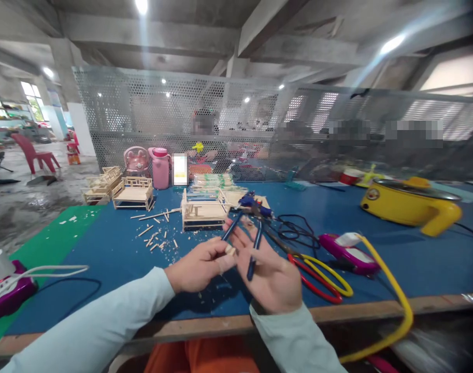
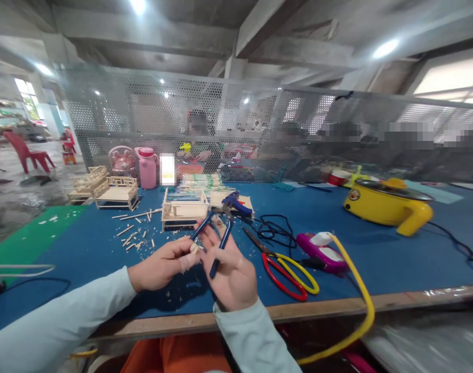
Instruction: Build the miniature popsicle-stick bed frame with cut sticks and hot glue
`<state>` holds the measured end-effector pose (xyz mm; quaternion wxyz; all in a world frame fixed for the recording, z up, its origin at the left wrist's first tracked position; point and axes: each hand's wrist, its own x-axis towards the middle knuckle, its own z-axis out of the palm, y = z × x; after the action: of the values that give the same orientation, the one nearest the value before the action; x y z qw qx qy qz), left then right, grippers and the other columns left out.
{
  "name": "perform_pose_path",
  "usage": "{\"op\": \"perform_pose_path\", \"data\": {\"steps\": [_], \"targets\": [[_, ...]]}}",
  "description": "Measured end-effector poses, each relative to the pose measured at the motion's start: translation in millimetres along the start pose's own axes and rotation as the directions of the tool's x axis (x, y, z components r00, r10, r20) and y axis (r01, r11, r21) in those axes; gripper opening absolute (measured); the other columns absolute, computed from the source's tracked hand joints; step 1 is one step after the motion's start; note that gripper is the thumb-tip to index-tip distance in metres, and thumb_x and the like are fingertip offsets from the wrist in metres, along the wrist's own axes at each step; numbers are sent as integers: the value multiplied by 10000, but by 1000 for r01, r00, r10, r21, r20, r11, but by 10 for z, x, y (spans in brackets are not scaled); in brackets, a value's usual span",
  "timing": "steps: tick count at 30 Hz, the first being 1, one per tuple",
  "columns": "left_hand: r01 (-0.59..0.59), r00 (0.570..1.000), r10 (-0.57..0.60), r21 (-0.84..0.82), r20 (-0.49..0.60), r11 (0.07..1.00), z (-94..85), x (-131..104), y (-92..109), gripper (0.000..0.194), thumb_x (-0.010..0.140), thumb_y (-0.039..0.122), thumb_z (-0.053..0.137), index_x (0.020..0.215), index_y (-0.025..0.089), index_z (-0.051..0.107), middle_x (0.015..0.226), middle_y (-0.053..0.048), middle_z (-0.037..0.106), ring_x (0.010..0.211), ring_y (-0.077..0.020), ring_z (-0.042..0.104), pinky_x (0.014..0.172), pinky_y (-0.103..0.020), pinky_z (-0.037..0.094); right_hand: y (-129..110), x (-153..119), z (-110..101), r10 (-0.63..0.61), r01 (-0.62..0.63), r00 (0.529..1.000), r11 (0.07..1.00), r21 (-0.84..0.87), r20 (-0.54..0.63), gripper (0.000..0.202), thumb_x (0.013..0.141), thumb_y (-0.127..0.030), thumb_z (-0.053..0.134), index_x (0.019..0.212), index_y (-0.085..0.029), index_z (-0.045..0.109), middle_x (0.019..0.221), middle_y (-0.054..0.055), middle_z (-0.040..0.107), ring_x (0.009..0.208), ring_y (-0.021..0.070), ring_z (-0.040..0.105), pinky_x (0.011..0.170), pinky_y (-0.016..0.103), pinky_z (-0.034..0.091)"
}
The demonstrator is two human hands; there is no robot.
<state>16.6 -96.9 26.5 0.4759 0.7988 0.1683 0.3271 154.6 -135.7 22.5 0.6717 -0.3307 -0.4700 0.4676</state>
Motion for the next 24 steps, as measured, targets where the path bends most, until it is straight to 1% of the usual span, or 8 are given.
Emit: {"op": "perform_pose_path", "data": {"steps": [2, 4, 7, 10, 14, 17, 20, 24], "targets": [[5, 1000, -5, 7, 3, 1000, 5, 2, -31, 340, 835, 461, 424, 672, 166, 463, 729, -7, 416, 728, -133, 375, 718, -241, 344, -8, 41, -45, 61, -64, 981, 998, 11, 182, 539, 686, -379, 436, 1201, -220, 445, 1211, 127, 535, 1090, 268, 525, 887, 459, 428], [9, 999, -9, -1, 31, 1000, 10, 2, -61, 336, 835, 453, 429, 654, 171, 450, 699, 1, 414, 715, -129, 372, 715, -235, 346, -19, 76, -65, 98, -98, 963, 995, -12, 249, 600, 645, -342, 438, 1228, -201, 422, 1213, 130, 534, 1108, 270, 519, 915, 465, 416], [2, 998, 1, -40, 68, 999, 6, 11, -102, 334, 827, 444, 457, 642, 165, 469, 695, 2, 442, 730, -123, 407, 766, -234, 355, -54, 122, -114, 152, -128, 962, 985, -118, 225, 648, 573, -200, 469, 1217, -225, 405, 1161, 100, 561, 1072, 245, 550, 901, 434, 445], [68, 995, -78, -150, -67, 986, -45, 48, -159, 346, 787, 493, 506, 687, 162, 505, 763, -18, 531, 756, -126, 485, 752, -240, 391, -145, 155, -261, 96, -27, 981, 930, -367, 171, 643, 546, -142, 477, 1182, -233, 435, 1131, 72, 579, 1061, 236, 556, 930, 425, 431], [187, 940, -264, -318, -218, 929, -155, 111, -228, 380, 728, 531, 562, 691, 161, 484, 639, -5, 566, 552, -94, 515, 575, -228, 418, -279, 164, -454, 49, 169, 972, 536, -827, 230, 682, 563, -102, 454, 1237, -208, 461, 1241, 74, 530, 1185, 244, 461, 1042, 430, 304], [155, 936, -239, -306, -260, 939, -188, 131, -236, 373, 714, 504, 591, 658, 147, 496, 576, 18, 537, 487, -68, 484, 527, -205, 399, -297, 143, -468, 119, 256, 947, 278, -926, 298, 731, 577, -86, 413, 1301, -185, 422, 1287, 89, 494, 1223, 228, 429, 1042, 399, 313], [152, 941, -226, -280, -251, 948, -176, 126, -226, 359, 730, 484, 577, 649, 142, 502, 581, 20, 537, 491, -63, 487, 526, -199, 396, -271, 121, -422, 182, 274, 936, 157, -949, 301, 743, 590, -76, 396, 1329, -153, 389, 1273, 109, 497, 1213, 215, 440, 1019, 370, 351], [153, 946, -214, -249, -242, 956, -166, 112, -223, 336, 746, 455, 565, 636, 143, 505, 582, 20, 540, 504, -66, 487, 536, -200, 394, -262, 125, -386, 185, 317, 924, 124, -940, 335, 734, 585, -59, 390, 1311, -163, 409, 1223, 97, 530, 1170, 208, 474, 989, 361, 378]]}}
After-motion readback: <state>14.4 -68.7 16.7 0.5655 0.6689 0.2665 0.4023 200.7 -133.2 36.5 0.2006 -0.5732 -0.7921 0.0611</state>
